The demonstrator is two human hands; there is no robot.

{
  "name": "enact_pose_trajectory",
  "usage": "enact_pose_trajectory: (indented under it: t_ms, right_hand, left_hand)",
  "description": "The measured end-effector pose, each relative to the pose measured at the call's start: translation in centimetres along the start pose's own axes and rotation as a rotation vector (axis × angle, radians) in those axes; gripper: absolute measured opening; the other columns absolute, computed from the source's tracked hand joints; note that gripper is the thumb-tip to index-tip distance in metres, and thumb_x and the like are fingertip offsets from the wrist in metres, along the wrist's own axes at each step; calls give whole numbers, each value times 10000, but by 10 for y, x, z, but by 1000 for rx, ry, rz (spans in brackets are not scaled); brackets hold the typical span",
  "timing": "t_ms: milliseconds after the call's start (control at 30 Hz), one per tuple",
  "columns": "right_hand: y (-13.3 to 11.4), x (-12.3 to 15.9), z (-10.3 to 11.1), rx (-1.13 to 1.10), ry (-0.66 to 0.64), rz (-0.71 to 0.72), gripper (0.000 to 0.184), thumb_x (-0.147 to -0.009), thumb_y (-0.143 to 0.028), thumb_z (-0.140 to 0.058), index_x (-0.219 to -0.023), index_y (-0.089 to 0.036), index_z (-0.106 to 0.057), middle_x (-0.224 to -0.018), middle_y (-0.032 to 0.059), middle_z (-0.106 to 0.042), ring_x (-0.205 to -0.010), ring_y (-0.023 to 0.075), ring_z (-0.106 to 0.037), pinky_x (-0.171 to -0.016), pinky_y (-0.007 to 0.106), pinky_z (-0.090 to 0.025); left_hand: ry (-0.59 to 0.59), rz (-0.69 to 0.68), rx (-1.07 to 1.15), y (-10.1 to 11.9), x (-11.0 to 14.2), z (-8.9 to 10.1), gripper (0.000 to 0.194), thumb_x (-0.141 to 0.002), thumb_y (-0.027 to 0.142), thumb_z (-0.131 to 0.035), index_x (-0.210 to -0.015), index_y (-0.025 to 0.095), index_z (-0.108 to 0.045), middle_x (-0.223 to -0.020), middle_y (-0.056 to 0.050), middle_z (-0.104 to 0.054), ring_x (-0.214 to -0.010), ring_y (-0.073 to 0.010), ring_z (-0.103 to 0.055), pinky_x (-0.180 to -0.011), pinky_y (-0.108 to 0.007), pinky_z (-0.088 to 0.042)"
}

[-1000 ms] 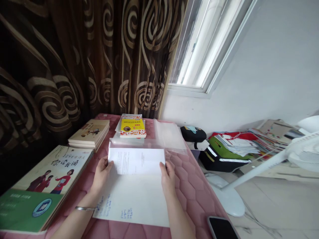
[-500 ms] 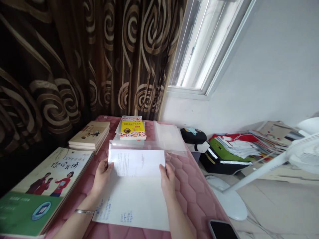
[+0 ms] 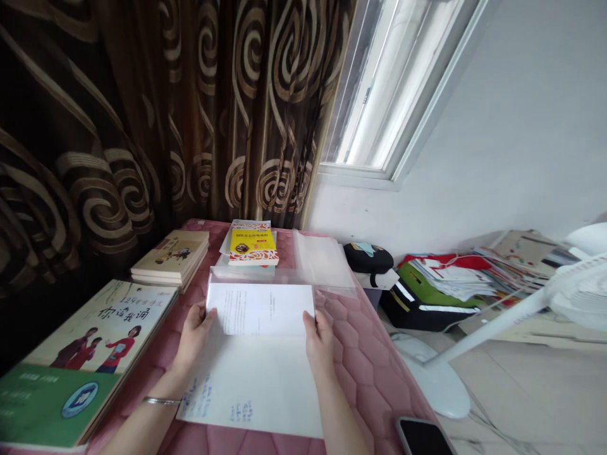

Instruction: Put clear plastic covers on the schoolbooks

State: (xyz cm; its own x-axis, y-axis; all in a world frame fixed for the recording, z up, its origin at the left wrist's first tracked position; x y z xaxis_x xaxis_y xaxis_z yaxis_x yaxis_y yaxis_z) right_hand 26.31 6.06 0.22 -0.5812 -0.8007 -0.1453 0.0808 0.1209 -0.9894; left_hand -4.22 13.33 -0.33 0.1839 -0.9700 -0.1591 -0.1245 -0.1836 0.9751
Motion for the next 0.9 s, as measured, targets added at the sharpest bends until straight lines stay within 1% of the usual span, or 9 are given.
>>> enact_pose_trajectory:
  t_ms: [133,233,300,433,567,667,733,800,900]
  right_hand:
    - [1,-2,0,73,3,14,447,-706,-663,-611,-690,-218,-567,-583,-31,-537,-594,170,-499,-549,261,-406]
    - [1,-3,0,80,14,16,437,-713,-649,-616,-668,-223,-530,-585,-42,-513,-586,156,-474,-547,252,-396]
    - [1,-2,0,61,18,11,423,-713,-633,-626,-676,-223,-529,-600,-40,-523,-595,158,-479,-558,254,-403]
    - [0,0,0,25,6,-6,409,-709,-621,-636,-717,-220,-557,-647,-23,-574,-632,177,-516,-590,264,-426]
    - [-1,-1,0,86,5,5,428,-724,-636,-615,-686,-218,-536,-617,-24,-550,-618,171,-498,-572,258,-410]
    - [-1,-2,1,118,23,30,430,-730,-633,-612,-656,-221,-511,-596,-32,-526,-604,163,-486,-565,254,-402]
    - [-1,-1,1,93,26,30,413,-730,-621,-617,-671,-222,-523,-610,-27,-545,-615,169,-502,-570,257,-411]
    - [-1,-1,1,33,11,35,387,-726,-602,-627,-726,-221,-559,-661,-15,-589,-654,184,-535,-594,263,-434]
    - [0,-1,0,-19,-9,38,372,-724,-583,-643,-771,-218,-586,-698,-7,-611,-667,191,-553,-601,268,-447]
  left_hand:
    - [2,7,-19,4,2,0,272,-704,384,-681,-894,207,-603,-857,-23,-683,-825,-182,-623,-759,-287,-468]
    - [-19,16,-2,8,5,-1,260,-716,332,-658,-942,215,-602,-931,-37,-691,-902,-199,-629,-808,-304,-467]
    - [-29,16,12,8,6,-1,272,-713,309,-659,-963,220,-600,-948,-40,-690,-917,-200,-627,-813,-306,-464]
    - [-16,16,11,2,4,0,291,-705,342,-684,-954,215,-601,-854,-15,-673,-833,-179,-621,-774,-289,-461]
    - [-23,23,21,-3,2,-1,322,-710,386,-691,-953,202,-588,-872,-23,-672,-829,-182,-620,-768,-294,-460]
    - [-22,21,-5,-3,2,-1,311,-726,387,-681,-951,194,-589,-859,-22,-669,-821,-181,-615,-763,-294,-460]
    - [-5,8,-8,-1,2,0,302,-710,383,-694,-926,194,-600,-829,-11,-662,-815,-178,-612,-758,-284,-458]
    - [14,-5,4,0,2,1,290,-687,376,-710,-892,198,-609,-800,1,-655,-813,-174,-613,-751,-270,-457]
    - [28,9,23,0,1,1,281,-665,366,-721,-865,201,-612,-788,8,-658,-793,-164,-611,-732,-254,-455]
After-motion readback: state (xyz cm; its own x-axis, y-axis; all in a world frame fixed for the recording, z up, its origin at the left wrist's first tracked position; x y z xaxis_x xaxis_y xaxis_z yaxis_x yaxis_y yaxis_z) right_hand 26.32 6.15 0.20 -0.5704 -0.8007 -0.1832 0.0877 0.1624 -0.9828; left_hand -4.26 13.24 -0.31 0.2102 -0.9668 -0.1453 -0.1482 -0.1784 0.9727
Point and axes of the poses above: each hand's wrist, its own x-axis away from the middle knuckle, its own z-axis out of the back of the hand, y = z × x, the point moved 6 cm from there along -x, towards the middle knuckle
